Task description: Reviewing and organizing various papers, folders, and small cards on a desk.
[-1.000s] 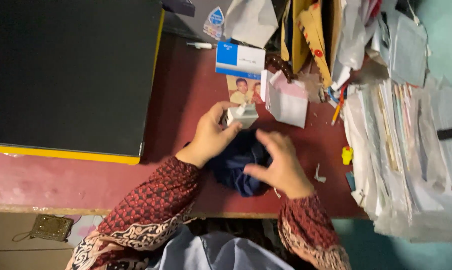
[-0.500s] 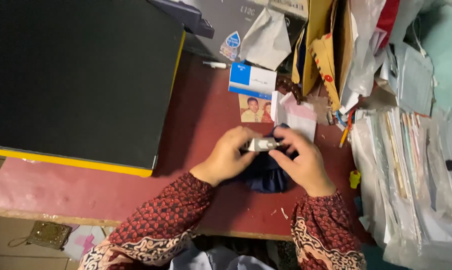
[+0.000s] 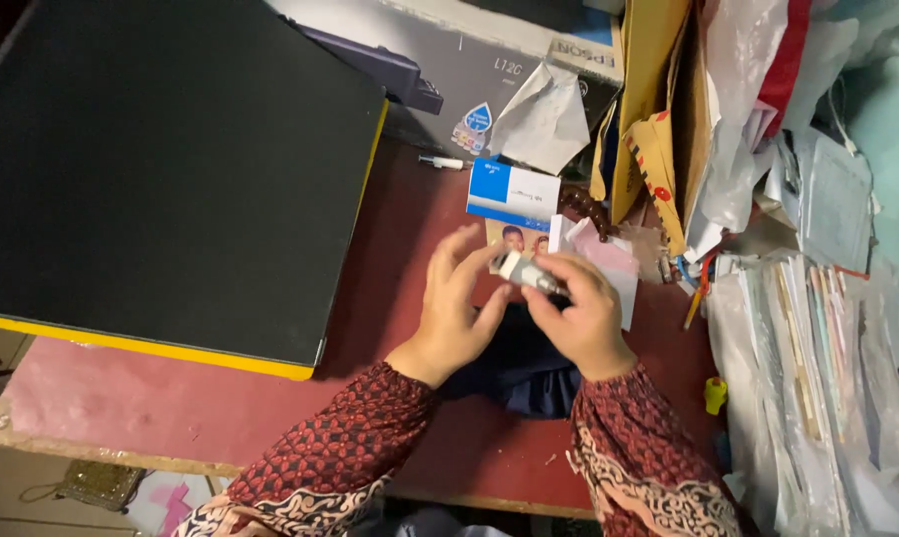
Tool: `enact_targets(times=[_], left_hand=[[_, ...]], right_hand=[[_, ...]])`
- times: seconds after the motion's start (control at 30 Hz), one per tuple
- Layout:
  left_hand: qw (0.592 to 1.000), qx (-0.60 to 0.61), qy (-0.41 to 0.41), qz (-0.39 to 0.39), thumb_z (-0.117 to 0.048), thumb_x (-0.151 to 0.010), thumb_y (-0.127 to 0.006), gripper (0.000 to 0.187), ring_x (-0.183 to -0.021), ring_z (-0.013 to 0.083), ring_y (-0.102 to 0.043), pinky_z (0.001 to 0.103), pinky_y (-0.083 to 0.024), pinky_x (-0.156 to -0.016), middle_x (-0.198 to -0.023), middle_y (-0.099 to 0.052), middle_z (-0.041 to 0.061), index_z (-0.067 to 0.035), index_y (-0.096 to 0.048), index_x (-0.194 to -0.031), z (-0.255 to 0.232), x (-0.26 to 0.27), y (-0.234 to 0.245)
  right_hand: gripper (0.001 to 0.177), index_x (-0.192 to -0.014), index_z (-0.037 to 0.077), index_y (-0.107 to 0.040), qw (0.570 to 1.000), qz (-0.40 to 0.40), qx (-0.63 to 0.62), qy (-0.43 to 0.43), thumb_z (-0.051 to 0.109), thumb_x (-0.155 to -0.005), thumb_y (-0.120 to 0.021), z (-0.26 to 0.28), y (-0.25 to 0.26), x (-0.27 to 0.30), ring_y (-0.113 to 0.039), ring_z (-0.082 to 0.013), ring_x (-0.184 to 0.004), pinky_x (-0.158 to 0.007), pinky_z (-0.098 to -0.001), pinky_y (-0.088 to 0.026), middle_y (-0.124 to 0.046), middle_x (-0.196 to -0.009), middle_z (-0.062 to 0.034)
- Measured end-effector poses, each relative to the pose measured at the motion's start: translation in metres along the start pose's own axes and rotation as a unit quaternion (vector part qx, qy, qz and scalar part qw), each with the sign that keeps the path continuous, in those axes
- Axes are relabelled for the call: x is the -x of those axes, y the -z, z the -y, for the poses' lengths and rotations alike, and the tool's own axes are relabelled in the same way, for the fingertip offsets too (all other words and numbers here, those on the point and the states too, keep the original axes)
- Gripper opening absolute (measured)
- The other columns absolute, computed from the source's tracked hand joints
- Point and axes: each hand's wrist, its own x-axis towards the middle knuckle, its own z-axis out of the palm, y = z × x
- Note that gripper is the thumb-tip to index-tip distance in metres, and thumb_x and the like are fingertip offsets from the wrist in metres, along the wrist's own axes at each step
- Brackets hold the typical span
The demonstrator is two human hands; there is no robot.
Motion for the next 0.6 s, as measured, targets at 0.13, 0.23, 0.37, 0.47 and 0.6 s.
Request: enact_targets(times=[0.13, 0.23, 0.37, 0.47, 0.6], left_hand=[[0.993, -0.074, -0.092, -0.024, -0.002, -0.082, -0.079, 0.057, -0.129, 0.0496, -0.051, 0.055, -0.047, -0.105, -0.137, -0.049, 0.024, -0.006, -0.059, -0.135, -0.001, -0.063, -0.02], [0.989, -0.119, -0.082, 0.031, -0.006, -0.078, -0.081, 0.077, -0.139, 0.048, -0.047, 0.057, -0.042, -0.111, -0.144, -0.051, 0.018, -0.01, -0.048, -0.148, 0.019, -0.107, -0.044], [0.975, -0.186, -0.072, 0.096, -0.012, -0.088, -0.067, 0.07, -0.142, 0.0482, -0.043, 0.056, -0.044, -0.11, -0.152, -0.048, 0.019, -0.007, -0.041, -0.152, 0.042, -0.153, -0.06], [0.957, -0.233, -0.009, 0.172, -0.017, -0.093, -0.057, 0.064, -0.148, 0.0446, -0.034, 0.058, -0.038, -0.112, -0.159, -0.041, 0.015, -0.008, -0.038, -0.153, 0.056, -0.174, -0.062], [0.911, -0.347, 0.014, 0.223, -0.028, -0.094, -0.058, 0.068, -0.148, 0.0406, -0.029, 0.062, -0.032, -0.113, -0.163, -0.034, 0.01, -0.012, -0.034, -0.156, 0.086, -0.186, -0.07]], right_hand=[[0.032, -0.115, 0.0, -0.072, 0.995, -0.058, 0.043, 0.072, 0.001, -0.085, -0.082, -0.037, 0.0, -0.062, -0.067, -0.0371, -0.103, -0.084, -0.0439, -0.059, -0.069, -0.113, -0.0181], [0.032, -0.117, -0.001, -0.07, 0.989, -0.077, 0.071, 0.108, -0.008, -0.087, -0.077, -0.068, 0.0, -0.114, -0.066, -0.0388, -0.107, -0.088, -0.0472, -0.058, -0.066, -0.116, -0.0169], [0.03, -0.12, -0.003, -0.066, 0.987, -0.081, 0.08, 0.116, -0.005, -0.091, -0.075, -0.088, -0.015, -0.156, -0.065, -0.038, -0.107, -0.092, -0.0462, -0.057, -0.061, -0.119, -0.0183], [0.033, -0.121, -0.003, -0.066, 0.987, -0.071, 0.073, 0.125, -0.013, -0.09, -0.07, -0.091, -0.023, -0.18, -0.063, -0.0351, -0.104, -0.091, -0.0433, -0.056, -0.054, -0.117, -0.0172], [0.039, -0.118, 0.003, -0.066, 0.987, -0.033, 0.146, 0.065, -0.016, -0.084, -0.069, -0.101, -0.038, -0.197, -0.063, -0.0338, -0.094, -0.072, -0.0457, -0.059, -0.048, -0.111, -0.0137]])
